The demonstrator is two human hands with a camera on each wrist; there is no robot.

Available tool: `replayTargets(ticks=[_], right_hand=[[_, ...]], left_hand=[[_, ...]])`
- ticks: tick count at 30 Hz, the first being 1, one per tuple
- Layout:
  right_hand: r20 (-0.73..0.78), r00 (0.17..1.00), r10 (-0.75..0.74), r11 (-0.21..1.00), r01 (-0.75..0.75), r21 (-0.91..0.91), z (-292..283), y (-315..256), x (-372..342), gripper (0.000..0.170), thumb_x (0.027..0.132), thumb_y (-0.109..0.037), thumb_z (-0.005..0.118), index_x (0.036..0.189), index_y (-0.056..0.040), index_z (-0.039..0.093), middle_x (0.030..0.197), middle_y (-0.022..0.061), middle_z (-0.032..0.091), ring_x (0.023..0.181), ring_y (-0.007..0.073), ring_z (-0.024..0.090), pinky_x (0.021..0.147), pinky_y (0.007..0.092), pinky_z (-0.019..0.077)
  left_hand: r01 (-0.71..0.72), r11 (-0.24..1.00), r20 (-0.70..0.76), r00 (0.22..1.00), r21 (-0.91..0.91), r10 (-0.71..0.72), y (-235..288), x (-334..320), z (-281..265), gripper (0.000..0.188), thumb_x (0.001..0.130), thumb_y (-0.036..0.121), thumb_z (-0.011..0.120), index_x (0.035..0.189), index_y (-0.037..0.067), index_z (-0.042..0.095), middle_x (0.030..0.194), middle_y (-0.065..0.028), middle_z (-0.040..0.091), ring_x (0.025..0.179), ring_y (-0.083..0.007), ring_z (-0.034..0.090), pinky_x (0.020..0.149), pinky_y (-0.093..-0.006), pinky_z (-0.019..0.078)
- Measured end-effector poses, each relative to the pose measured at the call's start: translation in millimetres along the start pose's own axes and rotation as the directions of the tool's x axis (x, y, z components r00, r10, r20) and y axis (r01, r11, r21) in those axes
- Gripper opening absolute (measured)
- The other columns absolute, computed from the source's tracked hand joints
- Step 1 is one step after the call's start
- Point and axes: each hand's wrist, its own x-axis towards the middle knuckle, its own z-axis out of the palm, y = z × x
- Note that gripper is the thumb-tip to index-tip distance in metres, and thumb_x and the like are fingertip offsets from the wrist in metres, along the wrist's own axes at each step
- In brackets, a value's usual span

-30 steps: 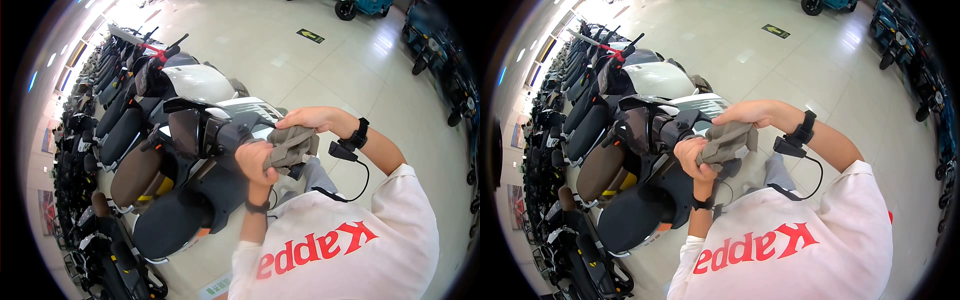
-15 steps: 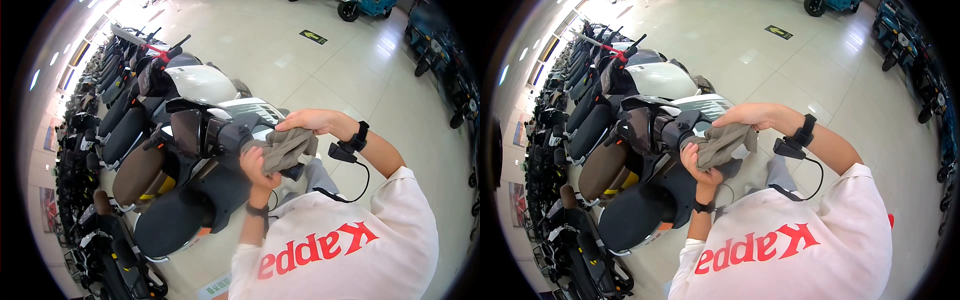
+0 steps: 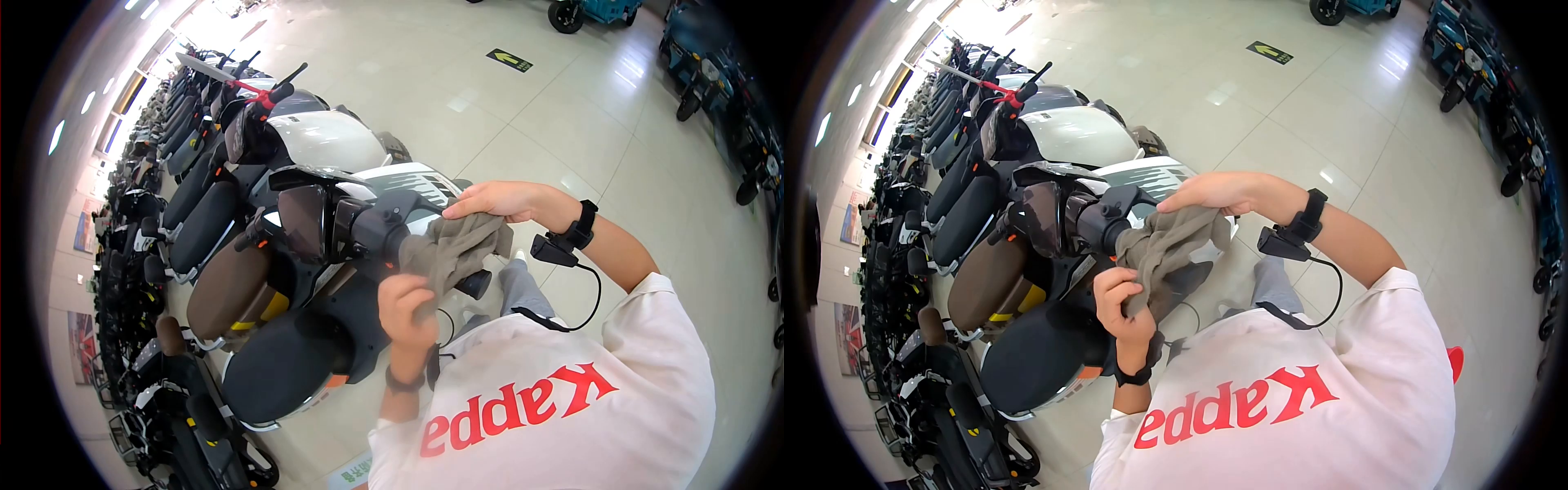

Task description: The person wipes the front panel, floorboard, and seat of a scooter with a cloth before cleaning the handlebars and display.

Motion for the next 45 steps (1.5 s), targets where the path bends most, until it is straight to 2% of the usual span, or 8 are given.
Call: replayTargets(ticks=[9,15,19,25,31,33,38,45], right_hand=[[-0.001,0.999,0.037,0.999,-0.037,-0.002,-1.3,-0.9,1.1,0.033,0.083,-0.033,0.061,0.096,-0.0025,0.058,0.09,-0.001,0.06,0.078,0.0021,0.055,0.061,0.0159,0.0447],[0.049,0.999,0.004,0.998,-0.007,0.055,-4.0,6.5,7.5,0.033,0.082,-0.032,0.062,0.096,-0.0022,0.059,0.092,-0.0003,0.06,0.078,0.0021,0.055,0.062,0.016,0.0452],[0.006,0.999,0.039,0.999,-0.039,0.026,-3.5,4.1,4.6,0.033,0.082,-0.032,0.062,0.097,-0.0023,0.059,0.094,0.0005,0.06,0.08,0.0025,0.055,0.065,0.0172,0.0455],[-0.007,1.0,0.011,1.0,-0.011,0.028,-1.2,1.8,4.1,0.04,0.082,-0.036,0.061,0.101,-0.001,0.058,0.094,0.0007,0.06,0.085,0.005,0.054,0.07,0.02,0.0446],[-0.088,0.974,-0.209,0.868,0.144,-0.474,-13.0,-21.3,8.7,0.041,0.086,-0.041,0.053,0.098,-0.0024,0.059,0.086,0.0013,0.059,0.079,0.0108,0.055,0.067,0.0243,0.0448],[-0.144,0.886,-0.44,0.673,0.22,-0.706,-19.9,-23.4,14.1,0.039,0.087,-0.041,0.051,0.093,-0.0038,0.06,0.074,0.0034,0.058,0.071,0.0126,0.054,0.063,0.0271,0.0439],[-0.287,0.658,-0.696,0.595,0.306,-0.743,-36.8,-38.4,20.3,0.036,0.088,-0.034,0.05,0.09,0.0002,0.058,0.069,0.0065,0.056,0.064,0.0146,0.051,0.063,0.0294,0.043],[-0.45,0.416,-0.79,0.602,0.387,-0.698,-50.3,-69.1,30.4,0.035,0.086,-0.033,0.053,0.089,0.0013,0.058,0.072,0.0072,0.058,0.067,0.0118,0.052,0.064,0.0278,0.044]], left_hand=[[-0.017,0.997,0.319,0.947,-0.076,0.04,10.7,10.3,2.3,0.047,0.068,0.031,0.06,0.107,0.005,0.053,0.117,-0.0165,0.05,0.1,-0.0331,0.047,0.09,-0.0485,0.0308],[-0.031,0.998,0.306,0.951,-0.062,0.049,9.2,24.2,4.8,0.041,0.06,0.005,0.063,0.099,0.007,0.052,0.106,-0.0129,0.054,0.095,-0.0316,0.049,0.09,-0.0463,0.0351],[-0.032,0.999,0.154,0.988,0.001,0.032,11.5,42.1,1.6,0.023,0.064,-0.009,0.062,0.081,0.006,0.056,0.085,-0.0086,0.054,0.077,-0.0232,0.053,0.063,-0.0286,0.043],[0.069,0.983,-0.004,0.998,0.169,-0.069,4.7,71.3,-5.0,0.017,0.068,-0.01,0.062,0.076,0.004,0.057,0.081,-0.006,0.052,0.069,-0.015,0.051,0.057,-0.0227,0.0403],[0.069,0.996,0.057,0.996,0.06,-0.073,14.3,83.0,-3.7,0.021,0.063,-0.012,0.063,0.078,0.004,0.061,0.08,-0.0073,0.055,0.068,-0.0206,0.054,0.057,-0.0272,0.0439],[0.069,0.997,0.084,0.994,0.026,-0.071,17.7,86.3,-5.3,0.021,0.064,-0.012,0.062,0.078,0.004,0.061,0.08,-0.0072,0.055,0.067,-0.0193,0.054,0.054,-0.0256,0.0433],[0.025,0.999,0.115,0.993,-0.046,-0.02,20.4,93.9,-2.7,0.021,0.066,-0.013,0.062,0.079,0.003,0.06,0.081,-0.0069,0.054,0.064,-0.0162,0.053,0.048,-0.0223,0.0415],[0.072,0.983,0.084,0.995,-0.17,-0.058,22.4,103.3,9.7,0.019,0.075,-0.008,0.057,0.09,0.003,0.058,0.087,-0.0093,0.059,0.063,-0.014,0.053,0.059,-0.0239,0.0437]])
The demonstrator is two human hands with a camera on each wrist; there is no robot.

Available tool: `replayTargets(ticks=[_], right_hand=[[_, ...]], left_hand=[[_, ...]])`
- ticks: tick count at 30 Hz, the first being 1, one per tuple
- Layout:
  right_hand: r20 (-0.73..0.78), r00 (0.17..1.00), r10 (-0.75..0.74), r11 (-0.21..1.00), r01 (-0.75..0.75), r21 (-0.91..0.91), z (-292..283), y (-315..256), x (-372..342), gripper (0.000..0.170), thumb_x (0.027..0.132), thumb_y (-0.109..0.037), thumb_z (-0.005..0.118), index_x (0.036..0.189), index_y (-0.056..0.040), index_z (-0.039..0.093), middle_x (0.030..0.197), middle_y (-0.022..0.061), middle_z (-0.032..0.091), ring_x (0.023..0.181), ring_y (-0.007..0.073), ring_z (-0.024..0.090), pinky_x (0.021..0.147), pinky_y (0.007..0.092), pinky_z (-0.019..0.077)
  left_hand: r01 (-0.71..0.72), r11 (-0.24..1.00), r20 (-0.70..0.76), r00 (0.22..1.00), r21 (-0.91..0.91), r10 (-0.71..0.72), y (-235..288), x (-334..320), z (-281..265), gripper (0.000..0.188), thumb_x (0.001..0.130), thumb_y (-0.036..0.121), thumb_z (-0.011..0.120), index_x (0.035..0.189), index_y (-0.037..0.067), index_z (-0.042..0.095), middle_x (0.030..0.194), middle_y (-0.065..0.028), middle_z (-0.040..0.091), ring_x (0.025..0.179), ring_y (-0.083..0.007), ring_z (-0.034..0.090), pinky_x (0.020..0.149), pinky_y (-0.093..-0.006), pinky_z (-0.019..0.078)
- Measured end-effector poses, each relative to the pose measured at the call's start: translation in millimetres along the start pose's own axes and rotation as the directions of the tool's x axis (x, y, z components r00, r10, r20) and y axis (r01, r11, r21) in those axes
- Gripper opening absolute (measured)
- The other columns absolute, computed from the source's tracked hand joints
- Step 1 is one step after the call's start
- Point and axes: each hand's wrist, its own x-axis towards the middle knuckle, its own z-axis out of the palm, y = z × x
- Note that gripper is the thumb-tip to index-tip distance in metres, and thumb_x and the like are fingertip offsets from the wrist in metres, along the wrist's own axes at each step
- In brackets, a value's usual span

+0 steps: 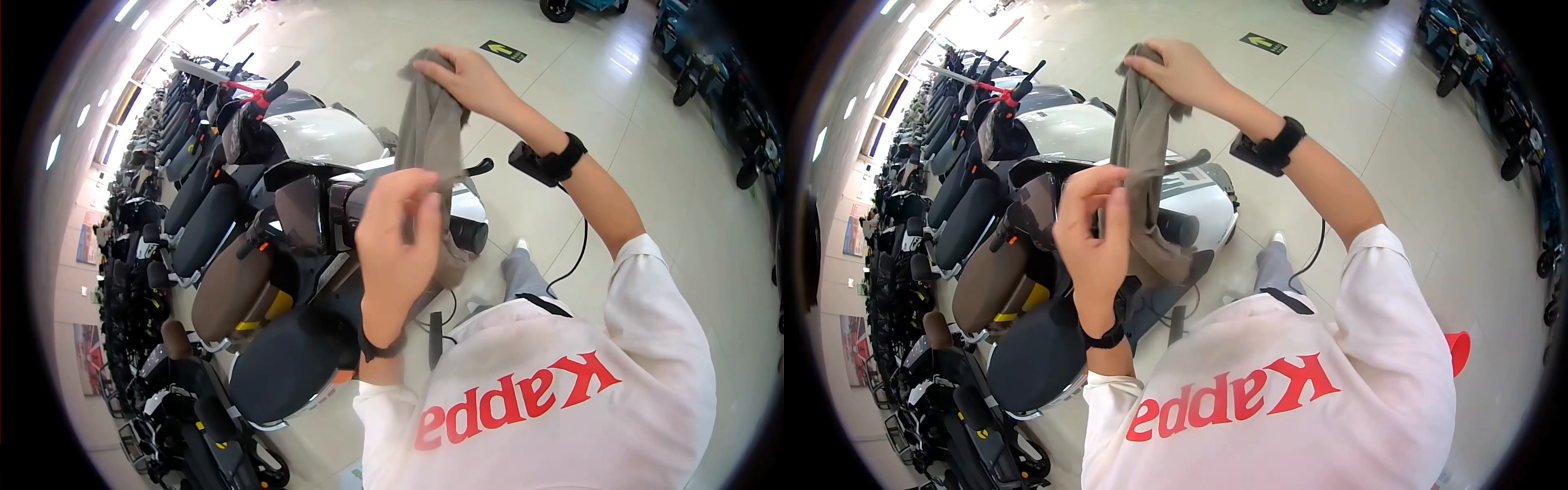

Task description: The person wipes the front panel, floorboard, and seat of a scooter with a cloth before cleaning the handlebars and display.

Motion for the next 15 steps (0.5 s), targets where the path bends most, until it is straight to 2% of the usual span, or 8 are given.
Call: replayTargets(ticks=[2,3,4,6,7,8,11,15], right_hand=[[-0.05,0.998,-0.029,0.999,0.029,-0.017,-3.6,-6.8,2.4,0.036,0.085,-0.034,0.055,0.089,0.0015,0.057,0.073,0.0075,0.058,0.067,0.0116,0.052,0.062,0.0282,0.0441],[-0.031,0.997,-0.074,0.996,0.072,-0.059,-3.3,2.4,7.7,0.036,0.085,-0.034,0.055,0.09,0.001,0.057,0.074,0.0077,0.058,0.069,0.0127,0.053,0.062,0.0284,0.0446],[-0.01,0.993,-0.118,0.988,0.116,-0.1,-2.1,9.7,9.9,0.036,0.084,-0.035,0.056,0.09,0.0004,0.057,0.074,0.008,0.058,0.071,0.0138,0.055,0.063,0.0285,0.0451],[0.044,0.995,-0.093,0.98,0.099,-0.172,2.0,14.1,0.2,0.036,0.084,-0.035,0.056,0.094,-0.0005,0.056,0.078,0.0089,0.059,0.073,0.0154,0.056,0.064,0.0289,0.0456],[0.095,0.994,-0.058,0.967,0.08,-0.243,4.4,17.8,-5.4,0.037,0.084,-0.036,0.056,0.098,-0.0015,0.056,0.082,0.0098,0.06,0.076,0.017,0.057,0.065,0.0294,0.046],[0.098,0.993,-0.058,0.967,0.081,-0.241,7.3,25.3,-11.0,0.037,0.084,-0.036,0.056,0.098,-0.0015,0.056,0.082,0.0098,0.06,0.076,0.017,0.057,0.065,0.0294,0.046],[0.411,0.91,0.053,0.986,0.016,-0.164,14.2,42.7,-23.1,0.042,0.084,-0.037,0.055,0.111,-0.0045,0.052,0.099,0.0111,0.06,0.081,0.0205,0.057,0.07,0.0313,0.046],[0.548,0.822,0.152,0.966,-0.007,-0.257,19.5,33.9,-43.0,0.039,0.086,-0.036,0.052,0.109,-0.0044,0.054,0.097,0.0101,0.061,0.082,0.019,0.057,0.072,0.0312,0.0461]], left_hand=[[0.261,0.965,0.223,0.942,-0.011,-0.252,6.2,-3.7,2.7,0.016,0.084,0.0,0.05,0.098,0.001,0.057,0.088,-0.0071,0.06,0.077,-0.0103,0.057,0.064,-0.0223,0.0448],[0.356,0.934,0.264,0.903,-0.013,-0.34,4.4,-6.0,3.9,0.019,0.085,0.002,0.049,0.102,0.001,0.056,0.091,-0.0089,0.061,0.081,-0.0133,0.057,0.069,-0.0258,0.0449],[0.355,0.935,0.262,0.904,-0.013,-0.339,-4.0,-9.9,4.6,0.019,0.085,0.002,0.049,0.102,0.001,0.056,0.091,-0.0089,0.061,0.081,-0.0133,0.057,0.069,-0.0258,0.0449],[0.022,0.972,0.219,0.973,0.233,-0.075,-23.0,-15.8,5.1,0.018,0.083,0.003,0.05,0.1,0.0,0.056,0.093,-0.0109,0.061,0.083,-0.0214,0.057,0.075,-0.0305,0.0435],[-0.052,0.947,0.234,0.972,0.317,-0.025,-22.9,-14.4,2.6,0.016,0.083,0.006,0.05,0.096,-0.001,0.058,0.094,-0.0132,0.061,0.086,-0.0289,0.056,0.08,-0.0347,0.0415],[-0.049,0.947,0.233,0.972,0.319,-0.028,-24.1,-15.1,1.9,0.016,0.083,0.006,0.05,0.096,-0.001,0.058,0.094,-0.0132,0.061,0.086,-0.0289,0.056,0.08,-0.0347,0.0415],[-0.023,0.963,0.366,0.927,0.268,-0.08,-30.4,-20.4,2.8,0.017,0.083,0.014,0.052,0.091,0.0,0.059,0.093,-0.0135,0.06,0.088,-0.0317,0.056,0.08,-0.0359,0.0421],[-0.043,0.963,0.358,0.932,0.265,-0.057,-26.7,-16.7,4.5,0.021,0.077,0.021,0.061,0.082,0.001,0.06,0.082,-0.0131,0.061,0.078,-0.0306,0.056,0.072,-0.0365,0.0431]])
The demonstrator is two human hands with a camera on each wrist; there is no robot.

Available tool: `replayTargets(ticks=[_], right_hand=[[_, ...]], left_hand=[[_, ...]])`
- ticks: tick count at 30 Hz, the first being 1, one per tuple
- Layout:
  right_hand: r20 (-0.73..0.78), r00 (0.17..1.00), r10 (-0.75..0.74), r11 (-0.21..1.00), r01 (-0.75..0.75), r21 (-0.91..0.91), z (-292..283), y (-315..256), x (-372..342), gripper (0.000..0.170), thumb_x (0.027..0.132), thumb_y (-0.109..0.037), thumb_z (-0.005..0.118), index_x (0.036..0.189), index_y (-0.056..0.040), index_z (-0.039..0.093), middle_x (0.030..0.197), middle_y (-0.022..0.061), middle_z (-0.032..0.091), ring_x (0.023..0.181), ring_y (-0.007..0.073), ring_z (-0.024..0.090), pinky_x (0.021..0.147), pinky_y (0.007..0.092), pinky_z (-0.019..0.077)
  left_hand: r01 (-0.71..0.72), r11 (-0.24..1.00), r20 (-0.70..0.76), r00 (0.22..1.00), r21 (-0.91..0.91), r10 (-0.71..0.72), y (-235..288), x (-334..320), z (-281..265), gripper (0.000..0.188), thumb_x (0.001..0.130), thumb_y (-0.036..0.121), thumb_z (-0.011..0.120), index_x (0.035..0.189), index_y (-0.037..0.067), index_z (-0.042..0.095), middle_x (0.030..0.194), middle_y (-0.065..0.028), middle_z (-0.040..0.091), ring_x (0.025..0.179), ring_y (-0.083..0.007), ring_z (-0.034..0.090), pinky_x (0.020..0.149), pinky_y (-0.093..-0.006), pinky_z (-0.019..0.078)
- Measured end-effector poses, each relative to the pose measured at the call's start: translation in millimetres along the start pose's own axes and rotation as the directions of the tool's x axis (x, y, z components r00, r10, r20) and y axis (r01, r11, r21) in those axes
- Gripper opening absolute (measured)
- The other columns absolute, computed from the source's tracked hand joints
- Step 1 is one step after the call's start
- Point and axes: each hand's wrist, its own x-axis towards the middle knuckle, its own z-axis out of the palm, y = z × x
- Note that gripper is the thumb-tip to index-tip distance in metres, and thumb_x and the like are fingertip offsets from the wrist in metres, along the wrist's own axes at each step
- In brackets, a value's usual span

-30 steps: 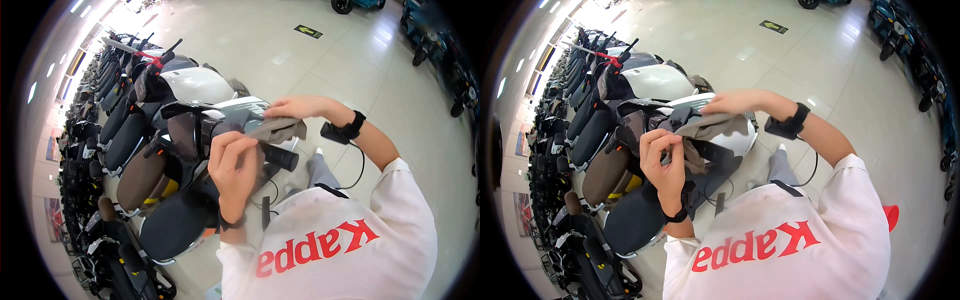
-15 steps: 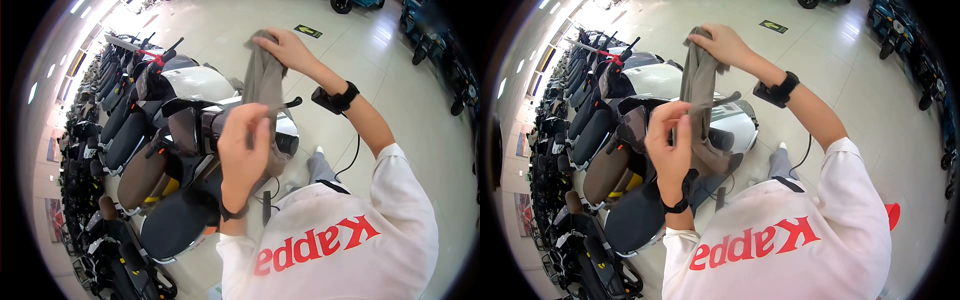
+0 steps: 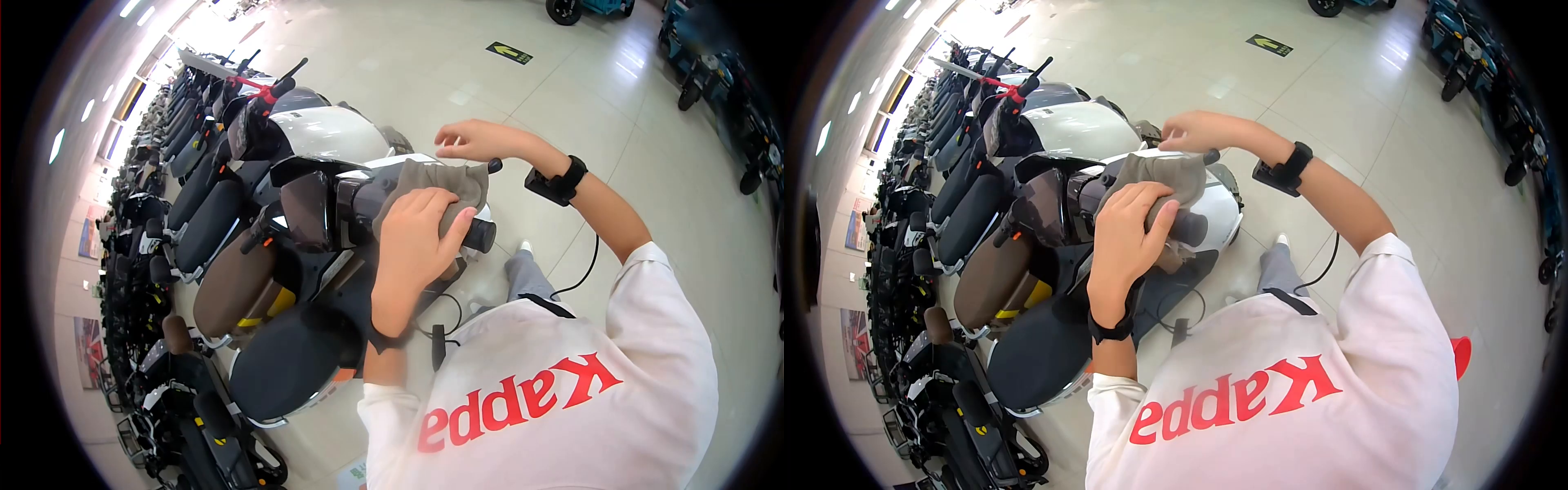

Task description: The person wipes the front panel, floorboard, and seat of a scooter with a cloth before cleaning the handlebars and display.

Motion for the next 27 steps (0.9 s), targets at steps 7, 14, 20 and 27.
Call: replayTargets(ticks=[7,14,20,27], right_hand=[[0.271,0.959,0.088,0.879,-0.203,0.432,-14.5,-18.6,-12.5,0.047,0.088,-0.043,0.042,0.109,-0.0032,0.055,0.098,0.0112,0.061,0.084,0.0182,0.057,0.074,0.0294,0.0454],[0.239,0.971,0.024,1.0,-0.018,-0.024,1.0,-42.2,-15.3,0.049,0.085,-0.043,0.048,0.109,-0.0007,0.056,0.097,0.0138,0.059,0.08,0.019,0.055,0.072,0.028,0.0445],[0.491,0.865,0.104,0.987,-0.152,0.06,-2.9,-47.6,-9.2,0.047,0.086,-0.038,0.048,0.109,0.0024,0.055,0.1,0.0121,0.058,0.091,0.0184,0.053,0.079,0.0269,0.0412],[0.462,0.885,0.051,0.935,-0.204,0.289,6.4,-37.3,-13.6,0.049,0.086,-0.04,0.049,0.11,0.0032,0.054,0.104,0.0083,0.055,0.095,0.0148,0.048,0.081,0.026,0.0385]], left_hand=[[0.193,0.968,0.329,0.914,0.162,-0.237,0.4,17.9,-8.2,0.036,0.084,0.033,0.051,0.074,0.0,0.063,0.069,-0.0163,0.059,0.067,-0.0321,0.056,0.063,-0.0374,0.0428],[0.322,0.94,0.474,0.813,0.116,-0.337,-6.5,31.2,-8.0,0.05,0.085,0.044,0.046,0.071,-0.001,0.063,0.062,-0.0191,0.056,0.063,-0.0348,0.055,0.06,-0.0384,0.0423],[0.309,0.925,0.569,0.73,0.22,-0.379,-9.2,36.6,-5.7,0.049,0.084,0.044,0.045,0.066,0.001,0.063,0.059,-0.0158,0.057,0.061,-0.0317,0.057,0.057,-0.0392,0.0436],[0.17,0.983,0.196,0.969,-0.069,-0.154,-17.1,2.7,6.6,0.027,0.081,0.022,0.052,0.066,0.003,0.062,0.057,-0.0127,0.056,0.058,-0.0294,0.055,0.057,-0.0376,0.0421]])
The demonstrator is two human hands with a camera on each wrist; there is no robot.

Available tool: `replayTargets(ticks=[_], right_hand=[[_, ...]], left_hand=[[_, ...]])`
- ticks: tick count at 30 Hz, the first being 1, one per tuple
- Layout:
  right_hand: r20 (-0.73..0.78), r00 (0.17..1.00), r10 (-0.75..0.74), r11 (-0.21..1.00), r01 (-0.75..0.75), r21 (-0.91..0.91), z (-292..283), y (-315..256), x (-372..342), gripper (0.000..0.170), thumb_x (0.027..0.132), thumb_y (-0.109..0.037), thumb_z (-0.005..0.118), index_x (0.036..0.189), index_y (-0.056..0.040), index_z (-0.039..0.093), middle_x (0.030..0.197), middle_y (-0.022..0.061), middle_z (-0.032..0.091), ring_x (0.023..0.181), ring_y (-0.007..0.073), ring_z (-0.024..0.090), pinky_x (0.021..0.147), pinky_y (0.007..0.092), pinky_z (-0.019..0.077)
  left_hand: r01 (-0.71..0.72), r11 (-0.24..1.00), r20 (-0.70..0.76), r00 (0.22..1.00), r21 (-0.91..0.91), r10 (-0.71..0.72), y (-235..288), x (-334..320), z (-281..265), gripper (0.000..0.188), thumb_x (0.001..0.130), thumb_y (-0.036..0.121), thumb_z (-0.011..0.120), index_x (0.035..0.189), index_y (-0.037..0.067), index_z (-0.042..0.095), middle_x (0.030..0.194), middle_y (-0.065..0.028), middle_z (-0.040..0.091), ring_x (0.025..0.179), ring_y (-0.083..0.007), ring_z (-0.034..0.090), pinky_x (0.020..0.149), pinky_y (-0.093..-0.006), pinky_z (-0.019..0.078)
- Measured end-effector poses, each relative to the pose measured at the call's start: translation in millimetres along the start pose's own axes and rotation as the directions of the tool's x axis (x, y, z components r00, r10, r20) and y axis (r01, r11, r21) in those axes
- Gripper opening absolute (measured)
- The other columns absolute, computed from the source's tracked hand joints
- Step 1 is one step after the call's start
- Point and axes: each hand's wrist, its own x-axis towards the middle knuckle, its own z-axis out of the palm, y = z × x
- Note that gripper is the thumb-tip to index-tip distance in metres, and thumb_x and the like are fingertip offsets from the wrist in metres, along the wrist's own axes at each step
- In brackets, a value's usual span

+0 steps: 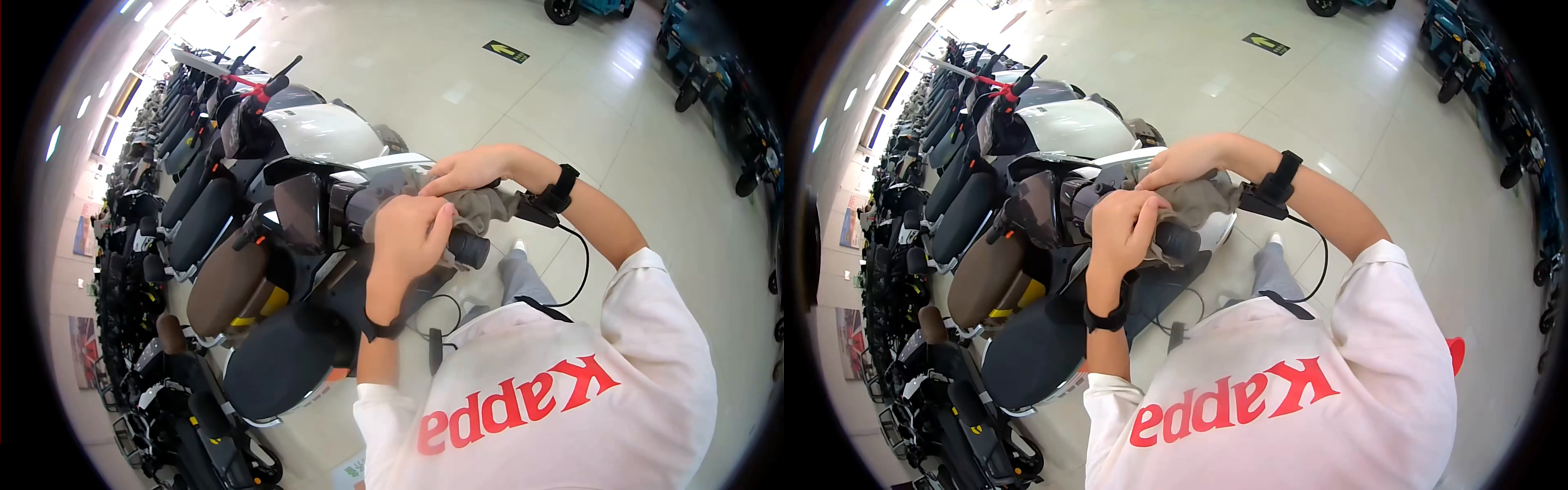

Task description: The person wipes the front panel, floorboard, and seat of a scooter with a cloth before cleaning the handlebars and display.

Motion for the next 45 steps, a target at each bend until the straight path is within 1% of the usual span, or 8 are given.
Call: replayTargets(ticks=[7,12,25,31,35,38,40,45], right_hand=[[-0.116,0.99,-0.081,0.886,0.018,-0.463,16.8,-11.5,-8.0,0.039,0.085,-0.035,0.049,0.09,0.0027,0.054,0.077,0.0172,0.058,0.074,0.0265,0.058,0.064,0.0366,0.0444],[-0.401,0.854,-0.332,0.711,-0.053,-0.701,44.2,-7.9,-12.5,0.031,0.082,-0.03,0.051,0.077,-0.0004,0.045,0.06,0.0149,0.057,0.056,0.0325,0.057,0.05,0.0407,0.0446],[-0.355,0.652,-0.67,0.536,0.093,-0.839,44.2,8.3,-7.9,0.026,0.075,-0.024,0.057,0.074,-0.0022,0.042,0.059,0.0155,0.054,0.063,0.0292,0.057,0.056,0.0389,0.0427],[-0.148,0.977,-0.156,0.894,0.076,-0.442,12.2,-12.1,-10.8,0.037,0.08,-0.034,0.057,0.088,0.0009,0.049,0.069,0.0156,0.055,0.062,0.0261,0.055,0.053,0.0363,0.0406],[0.0,1.0,0.028,0.953,-0.027,-0.303,0.1,-0.5,-3.7,0.05,0.084,-0.046,0.05,0.101,0.0008,0.052,0.088,0.0149,0.059,0.082,0.0212,0.057,0.064,0.0316,0.0438],[-0.018,1.0,-0.022,0.989,0.025,0.145,0.7,12.2,1.1,0.069,0.084,-0.061,0.038,0.116,-0.0012,0.05,0.108,0.0125,0.055,0.1,0.0192,0.051,0.079,0.0281,0.0411],[0.003,0.989,0.147,0.966,-0.144,0.213,-2.6,12.7,2.0,0.093,0.075,-0.076,0.03,0.13,-0.0025,0.039,0.135,0.024,0.032,0.128,0.0349,0.028,0.103,0.041,0.0232],[-0.068,0.991,0.118,0.972,-0.102,0.21,-7.9,22.9,6.4,0.085,0.079,-0.072,0.03,0.122,-0.0004,0.047,0.116,0.0168,0.049,0.103,0.022,0.046,0.086,0.0271,0.0365]], left_hand=[[-0.343,0.938,-0.327,0.882,0.046,0.339,-1.3,-13.3,13.4,0.016,0.077,0.012,0.048,0.072,0.004,0.061,0.068,-0.0095,0.06,0.064,-0.0288,0.055,0.063,-0.0351,0.0413],[-0.294,0.954,-0.077,0.951,0.064,0.298,14.1,-11.6,1.7,0.014,0.076,0.013,0.05,0.069,0.005,0.058,0.065,-0.0098,0.058,0.061,-0.0286,0.055,0.058,-0.035,0.0424],[-0.138,0.99,0.163,0.978,0.039,0.13,16.7,4.5,-7.4,0.018,0.076,0.014,0.047,0.066,0.004,0.058,0.056,-0.0124,0.054,0.055,-0.0282,0.055,0.053,-0.0352,0.0423],[-0.038,0.998,0.247,0.969,0.042,0.026,19.4,10.6,-11.2,0.021,0.074,0.018,0.048,0.067,0.003,0.061,0.054,-0.0143,0.051,0.053,-0.0305,0.054,0.053,-0.0347,0.0427],[-0.03,0.994,0.297,0.955,0.103,-0.002,19.1,11.3,-10.0,0.021,0.071,0.018,0.048,0.065,0.003,0.062,0.055,-0.0156,0.052,0.053,-0.0317,0.053,0.054,-0.0354,0.0427],[0.013,0.993,0.339,0.939,0.121,-0.054,20.4,14.8,-11.2,0.022,0.07,0.019,0.048,0.065,0.002,0.061,0.054,-0.0164,0.051,0.054,-0.0325,0.052,0.054,-0.0362,0.0427],[0.041,0.99,0.372,0.924,0.134,-0.088,22.8,19.8,-13.2,0.023,0.071,0.02,0.049,0.066,0.001,0.06,0.054,-0.0167,0.051,0.054,-0.033,0.052,0.055,-0.0365,0.0427],[0.199,0.965,0.544,0.798,0.168,-0.259,20.1,33.5,-13.1,0.036,0.074,0.032,0.05,0.064,-0.001,0.061,0.057,-0.0152,0.056,0.057,-0.0297,0.055,0.059,-0.0368,0.0442]])
